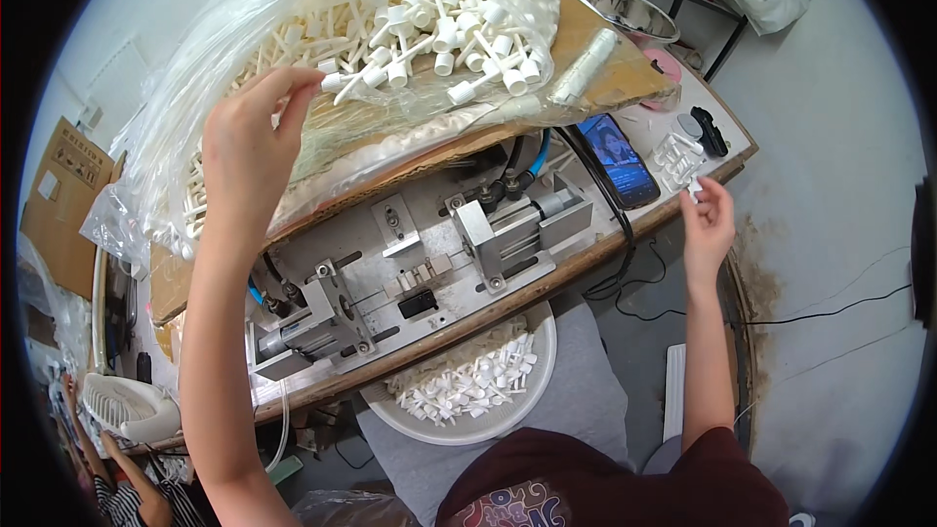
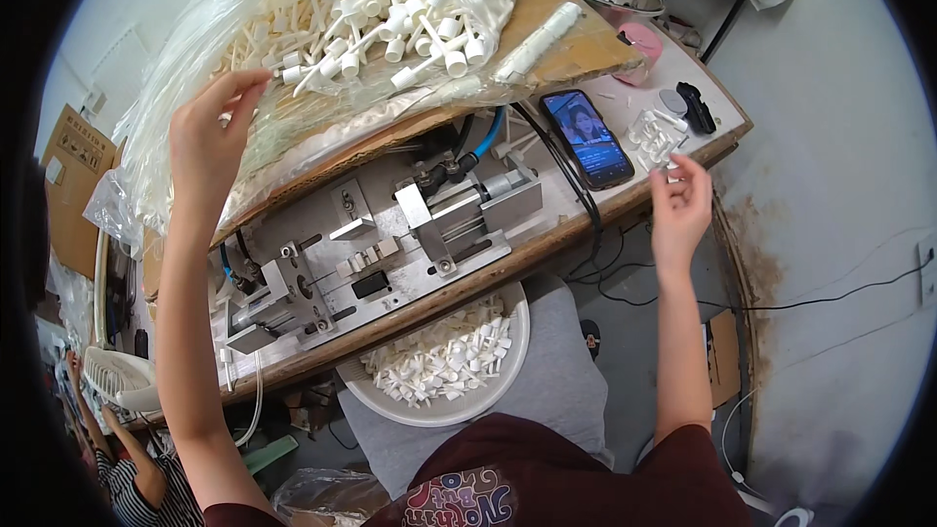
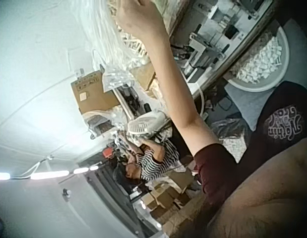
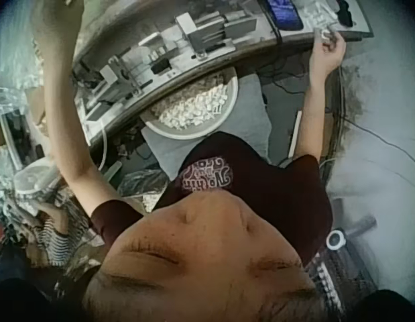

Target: Assembling plastic spray bottle components using a pneumatic assembly press.

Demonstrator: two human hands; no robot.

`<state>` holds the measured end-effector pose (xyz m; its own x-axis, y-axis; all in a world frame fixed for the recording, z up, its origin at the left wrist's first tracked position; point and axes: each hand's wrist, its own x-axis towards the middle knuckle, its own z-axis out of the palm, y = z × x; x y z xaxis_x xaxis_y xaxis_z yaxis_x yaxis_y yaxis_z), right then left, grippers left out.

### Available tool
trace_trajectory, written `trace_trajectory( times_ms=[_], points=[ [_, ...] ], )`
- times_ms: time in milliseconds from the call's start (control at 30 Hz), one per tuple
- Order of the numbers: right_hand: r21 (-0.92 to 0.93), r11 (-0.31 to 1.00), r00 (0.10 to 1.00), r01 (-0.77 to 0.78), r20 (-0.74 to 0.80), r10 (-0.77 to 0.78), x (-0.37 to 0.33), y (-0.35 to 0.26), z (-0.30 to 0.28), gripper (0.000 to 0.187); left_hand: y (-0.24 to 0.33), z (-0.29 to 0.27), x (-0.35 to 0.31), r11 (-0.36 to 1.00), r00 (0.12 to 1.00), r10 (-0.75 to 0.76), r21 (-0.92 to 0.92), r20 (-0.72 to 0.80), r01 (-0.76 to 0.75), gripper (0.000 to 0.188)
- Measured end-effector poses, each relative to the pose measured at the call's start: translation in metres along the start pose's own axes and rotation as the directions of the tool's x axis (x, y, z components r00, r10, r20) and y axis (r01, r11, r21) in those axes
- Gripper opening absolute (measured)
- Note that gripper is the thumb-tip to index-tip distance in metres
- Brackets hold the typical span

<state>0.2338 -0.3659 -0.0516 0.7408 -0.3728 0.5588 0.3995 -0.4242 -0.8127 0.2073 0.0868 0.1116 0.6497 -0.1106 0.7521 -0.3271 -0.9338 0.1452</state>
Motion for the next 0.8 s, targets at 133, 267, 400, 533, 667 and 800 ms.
trace_trajectory(
  times_ms=[133, 267, 400, 533, 667, 800],
  points=[
    [-0.218, 0.976, 0.997, -0.025, 0.063, 0.039, 0.044, 0.039, -0.015, 0.026, 0.055, -0.019, -0.02, 0.99, 1.0, 0.006, -0.144, -0.004, -0.007, 0.01],
    [-0.339, 0.935, 0.989, -0.099, 0.07, 0.13, 0.058, 0.037, -0.014, 0.021, 0.092, -0.033, -0.053, 0.977, 0.997, 0.035, -0.214, 0.067, -0.02, 0.017],
    [-0.35, 0.932, 0.987, -0.09, 0.092, 0.13, 0.059, 0.052, -0.008, 0.019, 0.11, -0.044, -0.083, 0.942, 0.992, -0.039, -0.328, 0.123, 0.078, 0.022],
    [-0.351, 0.936, 0.989, -0.04, 0.119, 0.087, 0.055, 0.057, -0.008, 0.02, 0.117, -0.051, -0.103, 0.914, 0.984, -0.087, -0.381, 0.154, 0.14, 0.024],
    [-0.417, 0.908, 0.993, -0.021, 0.097, 0.068, 0.053, 0.05, -0.008, 0.02, 0.121, -0.048, -0.118, 0.891, 0.981, -0.108, -0.421, 0.163, 0.168, 0.024],
    [-0.423, 0.906, 0.992, -0.036, 0.092, 0.082, 0.055, 0.043, -0.003, 0.022, 0.123, -0.05, -0.13, 0.875, 0.973, -0.132, -0.44, 0.188, 0.203, 0.023]
  ],
)
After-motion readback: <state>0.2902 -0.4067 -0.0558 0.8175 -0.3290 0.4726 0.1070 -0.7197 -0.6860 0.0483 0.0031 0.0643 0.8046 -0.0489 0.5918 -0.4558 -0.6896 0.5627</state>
